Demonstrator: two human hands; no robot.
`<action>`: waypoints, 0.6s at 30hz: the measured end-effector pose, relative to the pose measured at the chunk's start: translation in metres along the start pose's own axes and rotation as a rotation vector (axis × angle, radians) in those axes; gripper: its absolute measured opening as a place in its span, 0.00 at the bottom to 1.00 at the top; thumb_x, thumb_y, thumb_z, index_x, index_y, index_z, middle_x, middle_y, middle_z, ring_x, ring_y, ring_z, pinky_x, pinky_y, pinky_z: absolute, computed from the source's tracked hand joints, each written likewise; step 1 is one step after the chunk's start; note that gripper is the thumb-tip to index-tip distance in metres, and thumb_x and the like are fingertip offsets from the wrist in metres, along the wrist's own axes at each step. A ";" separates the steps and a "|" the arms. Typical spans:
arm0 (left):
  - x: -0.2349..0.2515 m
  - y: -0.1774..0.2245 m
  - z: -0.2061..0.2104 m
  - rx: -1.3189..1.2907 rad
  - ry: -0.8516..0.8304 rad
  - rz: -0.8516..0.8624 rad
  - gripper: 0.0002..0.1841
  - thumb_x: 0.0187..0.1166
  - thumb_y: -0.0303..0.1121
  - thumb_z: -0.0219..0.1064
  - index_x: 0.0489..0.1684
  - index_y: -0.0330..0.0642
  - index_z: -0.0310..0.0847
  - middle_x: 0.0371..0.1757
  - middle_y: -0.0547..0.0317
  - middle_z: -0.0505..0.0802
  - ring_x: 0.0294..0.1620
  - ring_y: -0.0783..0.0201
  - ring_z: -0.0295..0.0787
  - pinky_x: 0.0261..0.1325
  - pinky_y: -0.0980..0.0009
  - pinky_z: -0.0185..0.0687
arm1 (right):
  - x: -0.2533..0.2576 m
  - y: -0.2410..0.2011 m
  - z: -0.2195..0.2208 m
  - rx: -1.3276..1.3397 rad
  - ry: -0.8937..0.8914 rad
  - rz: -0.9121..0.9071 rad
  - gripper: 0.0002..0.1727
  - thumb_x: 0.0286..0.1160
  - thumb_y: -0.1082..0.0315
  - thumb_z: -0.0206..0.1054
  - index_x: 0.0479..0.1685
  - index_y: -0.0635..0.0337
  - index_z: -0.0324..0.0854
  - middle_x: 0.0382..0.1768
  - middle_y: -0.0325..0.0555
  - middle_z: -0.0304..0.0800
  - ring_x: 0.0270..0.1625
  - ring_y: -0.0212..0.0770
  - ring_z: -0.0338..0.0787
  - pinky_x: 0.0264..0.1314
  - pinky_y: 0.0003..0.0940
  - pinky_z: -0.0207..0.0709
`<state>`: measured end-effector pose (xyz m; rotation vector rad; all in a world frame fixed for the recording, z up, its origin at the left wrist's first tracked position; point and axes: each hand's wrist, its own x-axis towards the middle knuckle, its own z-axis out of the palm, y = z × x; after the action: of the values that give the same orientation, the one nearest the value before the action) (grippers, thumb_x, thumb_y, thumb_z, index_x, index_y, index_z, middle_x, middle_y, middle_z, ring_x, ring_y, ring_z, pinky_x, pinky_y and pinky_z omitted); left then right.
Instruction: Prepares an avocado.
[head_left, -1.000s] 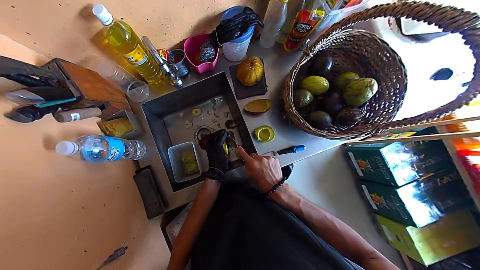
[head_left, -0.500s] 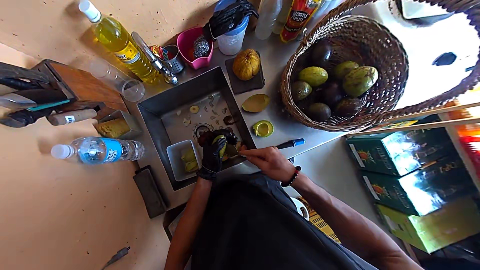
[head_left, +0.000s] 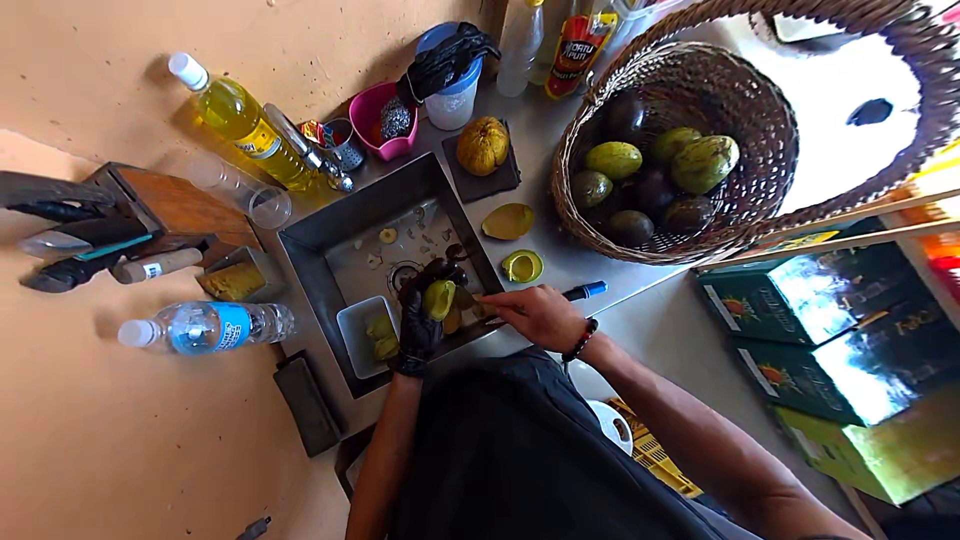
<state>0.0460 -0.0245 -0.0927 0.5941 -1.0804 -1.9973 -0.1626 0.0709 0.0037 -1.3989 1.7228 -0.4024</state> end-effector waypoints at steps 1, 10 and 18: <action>0.000 0.003 0.001 0.089 0.005 -0.033 0.34 0.84 0.64 0.51 0.78 0.51 0.75 0.76 0.56 0.84 0.74 0.59 0.81 0.73 0.60 0.80 | -0.001 -0.005 0.000 -0.192 0.066 -0.020 0.18 0.88 0.61 0.58 0.67 0.39 0.90 0.35 0.50 0.96 0.37 0.55 0.93 0.41 0.61 0.82; 0.001 0.019 0.067 0.580 0.621 -0.105 0.19 0.88 0.44 0.59 0.71 0.48 0.80 0.65 0.57 0.89 0.63 0.64 0.84 0.66 0.60 0.80 | 0.010 0.008 0.063 -0.587 0.579 -0.343 0.24 0.73 0.76 0.62 0.67 0.51 0.89 0.14 0.49 0.82 0.15 0.50 0.83 0.15 0.42 0.73; -0.023 0.065 0.107 0.377 0.511 -0.127 0.18 0.95 0.36 0.43 0.73 0.46 0.74 0.59 0.58 0.88 0.58 0.67 0.85 0.61 0.70 0.81 | -0.001 -0.006 0.088 -0.130 0.644 -0.178 0.22 0.84 0.65 0.54 0.68 0.49 0.90 0.15 0.46 0.86 0.17 0.48 0.85 0.22 0.47 0.78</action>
<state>0.0118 0.0244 0.0201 1.3184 -1.1129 -1.6098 -0.0909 0.0930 -0.0426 -1.6350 2.1633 -0.9337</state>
